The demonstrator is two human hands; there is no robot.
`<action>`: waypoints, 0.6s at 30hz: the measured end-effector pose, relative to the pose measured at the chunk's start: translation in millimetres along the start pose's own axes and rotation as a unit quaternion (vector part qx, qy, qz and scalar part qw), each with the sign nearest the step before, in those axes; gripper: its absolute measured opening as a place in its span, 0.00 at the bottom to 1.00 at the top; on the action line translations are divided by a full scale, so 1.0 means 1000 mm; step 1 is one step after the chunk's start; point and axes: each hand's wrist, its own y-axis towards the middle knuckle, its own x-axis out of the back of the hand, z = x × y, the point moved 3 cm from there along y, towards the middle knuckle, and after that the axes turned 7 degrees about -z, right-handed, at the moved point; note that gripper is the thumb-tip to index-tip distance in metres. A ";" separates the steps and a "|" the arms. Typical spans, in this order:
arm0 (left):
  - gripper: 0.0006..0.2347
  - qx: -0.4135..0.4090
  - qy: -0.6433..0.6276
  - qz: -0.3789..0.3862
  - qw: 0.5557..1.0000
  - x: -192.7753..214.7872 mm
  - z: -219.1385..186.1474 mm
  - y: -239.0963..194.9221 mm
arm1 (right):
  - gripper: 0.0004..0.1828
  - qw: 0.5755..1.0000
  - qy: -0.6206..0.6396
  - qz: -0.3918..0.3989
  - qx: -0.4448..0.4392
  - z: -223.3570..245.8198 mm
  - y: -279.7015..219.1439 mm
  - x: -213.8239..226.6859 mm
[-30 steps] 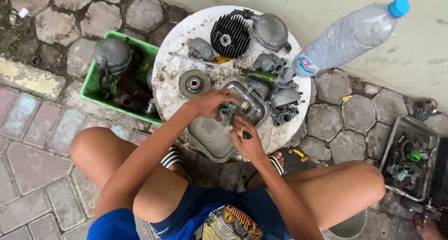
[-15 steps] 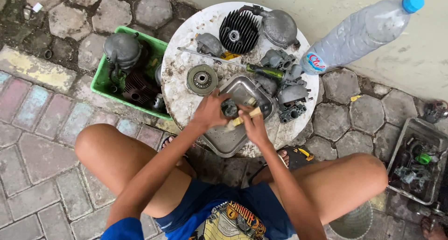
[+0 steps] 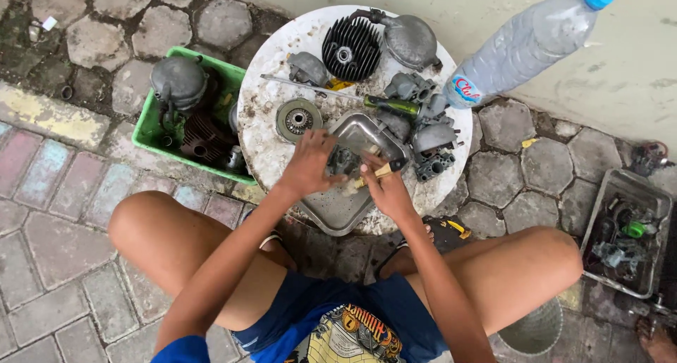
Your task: Clean motorcycle engine parts with a brush and cleaning fluid
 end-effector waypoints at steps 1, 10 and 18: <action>0.38 -0.001 0.000 0.000 1.000 0.003 0.004 0.000 | 0.24 1.000 0.000 -0.001 -0.001 -0.015 -0.006 -0.003; 0.35 -0.110 -0.039 -0.001 0.993 -0.027 0.018 -0.003 | 0.22 0.998 0.062 -0.003 -0.007 -0.060 -0.019 -0.028; 0.31 0.015 -0.063 -0.162 0.985 -0.055 0.023 -0.014 | 0.19 0.997 0.049 -0.054 0.010 -0.075 -0.016 -0.028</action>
